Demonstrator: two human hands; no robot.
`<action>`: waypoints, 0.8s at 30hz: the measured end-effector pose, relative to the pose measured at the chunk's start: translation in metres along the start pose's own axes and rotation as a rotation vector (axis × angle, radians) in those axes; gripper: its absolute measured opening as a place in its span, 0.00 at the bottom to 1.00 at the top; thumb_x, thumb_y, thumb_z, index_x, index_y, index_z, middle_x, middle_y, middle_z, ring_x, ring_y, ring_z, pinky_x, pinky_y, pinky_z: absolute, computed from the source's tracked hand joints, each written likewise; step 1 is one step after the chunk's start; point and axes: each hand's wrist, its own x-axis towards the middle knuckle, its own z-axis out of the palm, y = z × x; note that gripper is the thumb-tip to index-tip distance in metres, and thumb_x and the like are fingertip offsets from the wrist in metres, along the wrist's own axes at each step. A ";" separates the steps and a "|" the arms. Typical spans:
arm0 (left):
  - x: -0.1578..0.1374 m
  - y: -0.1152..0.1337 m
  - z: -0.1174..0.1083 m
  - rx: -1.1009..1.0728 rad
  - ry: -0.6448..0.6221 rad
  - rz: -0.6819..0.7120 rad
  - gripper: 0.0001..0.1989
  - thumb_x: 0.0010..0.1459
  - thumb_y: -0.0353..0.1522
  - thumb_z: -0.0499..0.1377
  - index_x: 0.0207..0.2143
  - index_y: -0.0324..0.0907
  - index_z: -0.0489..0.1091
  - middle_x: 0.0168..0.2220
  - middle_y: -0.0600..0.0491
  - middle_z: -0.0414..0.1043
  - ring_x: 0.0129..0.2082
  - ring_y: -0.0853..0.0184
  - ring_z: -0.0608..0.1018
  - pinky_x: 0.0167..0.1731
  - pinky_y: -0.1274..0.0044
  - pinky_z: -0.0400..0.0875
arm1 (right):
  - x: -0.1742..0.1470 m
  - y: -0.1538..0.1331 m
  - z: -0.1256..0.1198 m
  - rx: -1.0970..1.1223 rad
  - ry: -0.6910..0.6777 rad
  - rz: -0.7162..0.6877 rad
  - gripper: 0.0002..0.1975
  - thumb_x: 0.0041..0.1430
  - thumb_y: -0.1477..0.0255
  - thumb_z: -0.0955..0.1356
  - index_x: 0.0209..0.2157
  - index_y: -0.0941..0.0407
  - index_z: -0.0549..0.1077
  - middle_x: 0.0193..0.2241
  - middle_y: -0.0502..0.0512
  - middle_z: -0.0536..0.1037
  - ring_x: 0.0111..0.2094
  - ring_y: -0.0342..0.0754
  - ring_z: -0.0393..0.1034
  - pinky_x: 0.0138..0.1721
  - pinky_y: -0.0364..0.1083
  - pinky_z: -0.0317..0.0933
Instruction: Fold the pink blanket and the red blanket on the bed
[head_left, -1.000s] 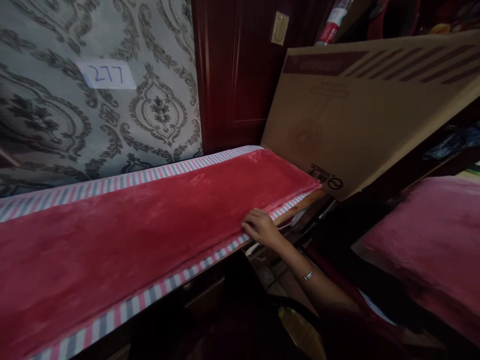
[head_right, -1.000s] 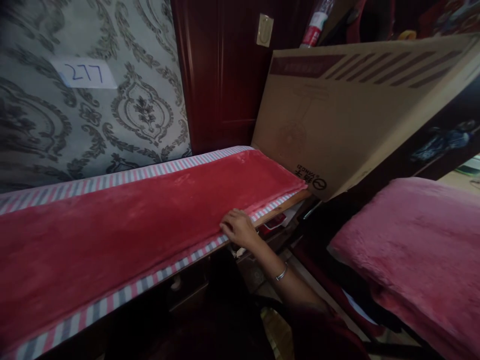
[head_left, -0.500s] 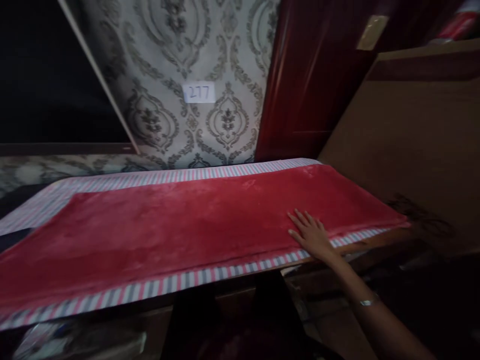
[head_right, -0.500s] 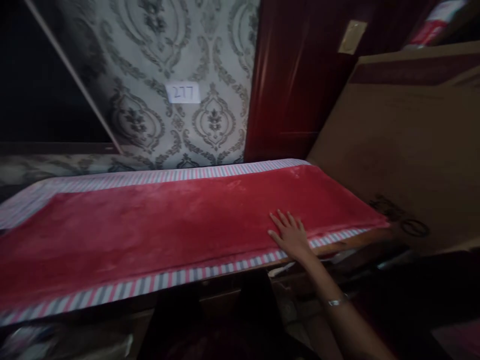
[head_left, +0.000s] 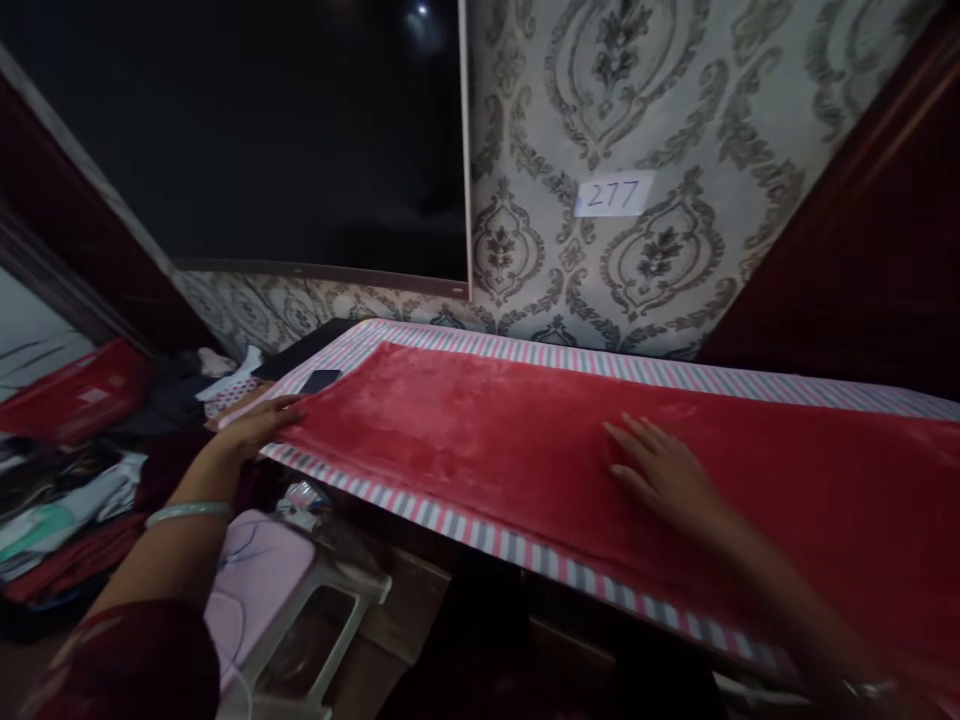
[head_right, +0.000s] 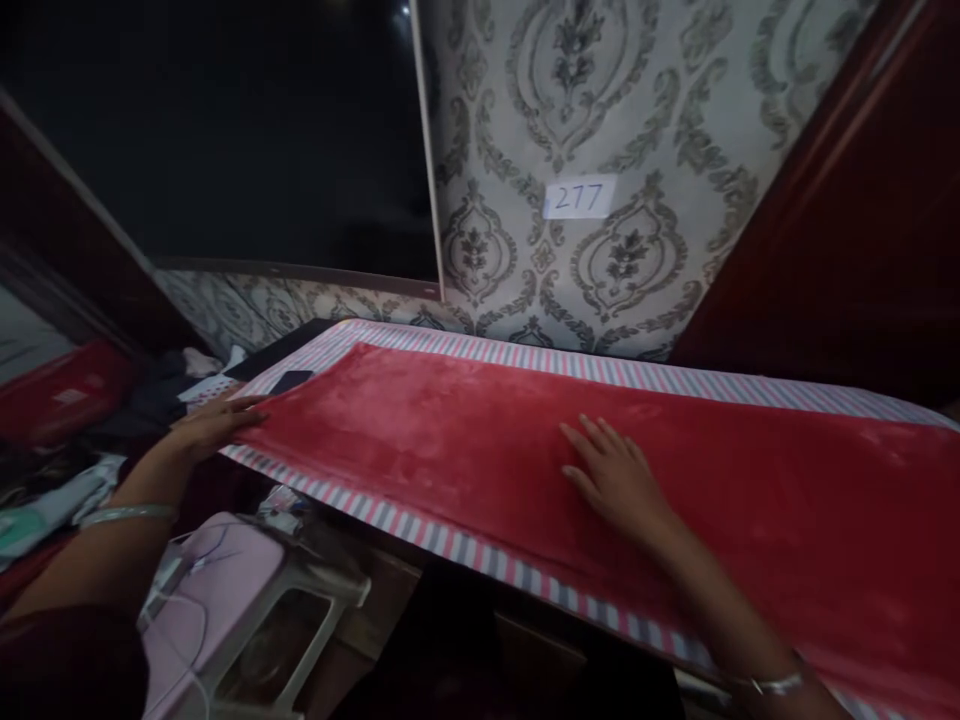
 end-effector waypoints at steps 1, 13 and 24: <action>0.000 -0.004 -0.001 -0.081 -0.018 -0.014 0.28 0.44 0.40 0.70 0.47 0.38 0.72 0.30 0.53 0.77 0.31 0.65 0.78 0.29 0.76 0.73 | 0.017 -0.015 0.006 0.019 -0.007 -0.039 0.27 0.70 0.59 0.60 0.67 0.47 0.65 0.68 0.61 0.63 0.68 0.63 0.57 0.59 0.65 0.62; 0.007 -0.012 0.001 -0.623 -0.034 -0.100 0.31 0.33 0.29 0.72 0.44 0.37 0.73 0.26 0.56 0.73 0.22 0.71 0.72 0.22 0.81 0.66 | 0.055 -0.080 0.059 0.118 -0.357 -0.177 0.31 0.68 0.55 0.61 0.70 0.42 0.58 0.72 0.56 0.54 0.72 0.63 0.46 0.65 0.71 0.49; -0.074 0.164 0.129 0.623 0.045 0.836 0.20 0.63 0.24 0.52 0.56 0.37 0.70 0.43 0.42 0.78 0.43 0.56 0.80 0.41 0.70 0.72 | 0.131 -0.081 0.055 1.330 -0.167 0.570 0.21 0.63 0.58 0.67 0.53 0.53 0.75 0.50 0.61 0.81 0.51 0.57 0.77 0.56 0.58 0.68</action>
